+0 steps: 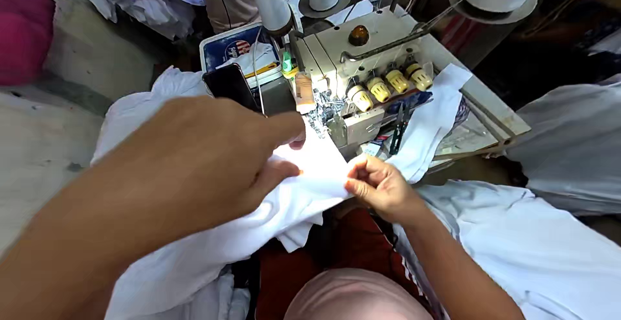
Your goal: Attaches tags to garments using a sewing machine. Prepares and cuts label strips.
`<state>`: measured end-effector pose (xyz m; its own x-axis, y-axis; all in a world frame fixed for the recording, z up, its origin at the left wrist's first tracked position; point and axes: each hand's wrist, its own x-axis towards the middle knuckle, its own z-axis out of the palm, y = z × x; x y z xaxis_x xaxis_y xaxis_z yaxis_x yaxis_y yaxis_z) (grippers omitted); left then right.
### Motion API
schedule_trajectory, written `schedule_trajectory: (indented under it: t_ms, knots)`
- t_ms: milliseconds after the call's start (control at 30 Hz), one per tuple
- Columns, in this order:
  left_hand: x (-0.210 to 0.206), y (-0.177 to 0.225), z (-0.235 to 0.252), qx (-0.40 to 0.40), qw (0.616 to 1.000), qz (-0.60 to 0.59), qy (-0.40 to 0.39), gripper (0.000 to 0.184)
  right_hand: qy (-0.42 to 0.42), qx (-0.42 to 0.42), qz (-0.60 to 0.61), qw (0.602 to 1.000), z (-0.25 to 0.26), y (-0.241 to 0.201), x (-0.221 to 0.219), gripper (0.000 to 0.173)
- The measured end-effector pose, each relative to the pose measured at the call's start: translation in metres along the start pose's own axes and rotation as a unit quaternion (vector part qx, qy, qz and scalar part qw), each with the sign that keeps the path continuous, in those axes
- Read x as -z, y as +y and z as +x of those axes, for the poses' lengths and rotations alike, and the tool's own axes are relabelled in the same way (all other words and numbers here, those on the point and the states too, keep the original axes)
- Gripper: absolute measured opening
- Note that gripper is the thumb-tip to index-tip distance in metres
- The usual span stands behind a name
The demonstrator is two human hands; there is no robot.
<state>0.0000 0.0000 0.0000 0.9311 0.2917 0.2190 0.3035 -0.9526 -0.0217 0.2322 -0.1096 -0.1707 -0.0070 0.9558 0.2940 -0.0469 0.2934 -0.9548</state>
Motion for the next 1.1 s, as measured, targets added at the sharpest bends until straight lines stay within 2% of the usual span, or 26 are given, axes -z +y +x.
schedule_trajectory:
  t_ms: [67,100,167,333,433,600,733,833,900,1033,1100]
  knots:
    - [-0.022,-0.01,0.001,0.01,0.999,0.013,-0.043,0.033,0.007,-0.005,-0.011,1.0,-0.011,0.015,-0.004,0.023]
    - [-0.03,-0.014,0.001,0.018,0.998,0.018,-0.063,0.031,0.018,-0.003,-0.019,1.0,-0.015,0.021,-0.006,0.025]
    - [-0.036,-0.022,-0.003,0.023,0.997,0.018,-0.077,0.033,0.037,0.016,-0.022,0.999,-0.019,0.026,-0.008,0.02]
    - [-0.01,-0.014,-0.018,0.005,0.998,-0.064,-0.022,0.028,0.074,0.069,-0.048,0.994,-0.028,0.017,-0.02,0.015]
    - [-0.019,-0.017,-0.017,0.007,0.999,-0.036,-0.027,0.027,0.089,0.067,-0.049,0.993,-0.027,0.027,-0.023,0.015]
    - [-0.033,-0.025,-0.006,0.041,0.996,0.003,-0.081,0.03,0.091,0.044,-0.045,0.994,-0.007,0.035,-0.022,0.016]
    - [-0.04,-0.028,0.001,0.071,0.994,0.025,-0.076,0.028,0.081,0.041,-0.023,0.996,0.01,0.043,-0.019,0.013]
    - [-0.043,-0.032,-0.005,0.088,0.994,0.006,-0.07,0.033,0.082,0.05,-0.027,0.995,0.016,0.046,-0.019,0.008]
    - [-0.045,-0.038,-0.016,0.081,0.995,-0.037,-0.052,0.029,0.085,0.072,-0.047,0.993,0.013,0.044,-0.022,0.008]
    - [-0.041,-0.034,-0.033,0.046,0.992,-0.115,-0.026,0.027,0.076,0.17,-0.071,0.98,0.008,0.04,-0.03,0.01]
    - [-0.04,-0.028,-0.039,0.031,0.991,-0.129,-0.028,0.024,0.071,0.176,-0.098,0.977,0.008,0.037,-0.032,0.013]
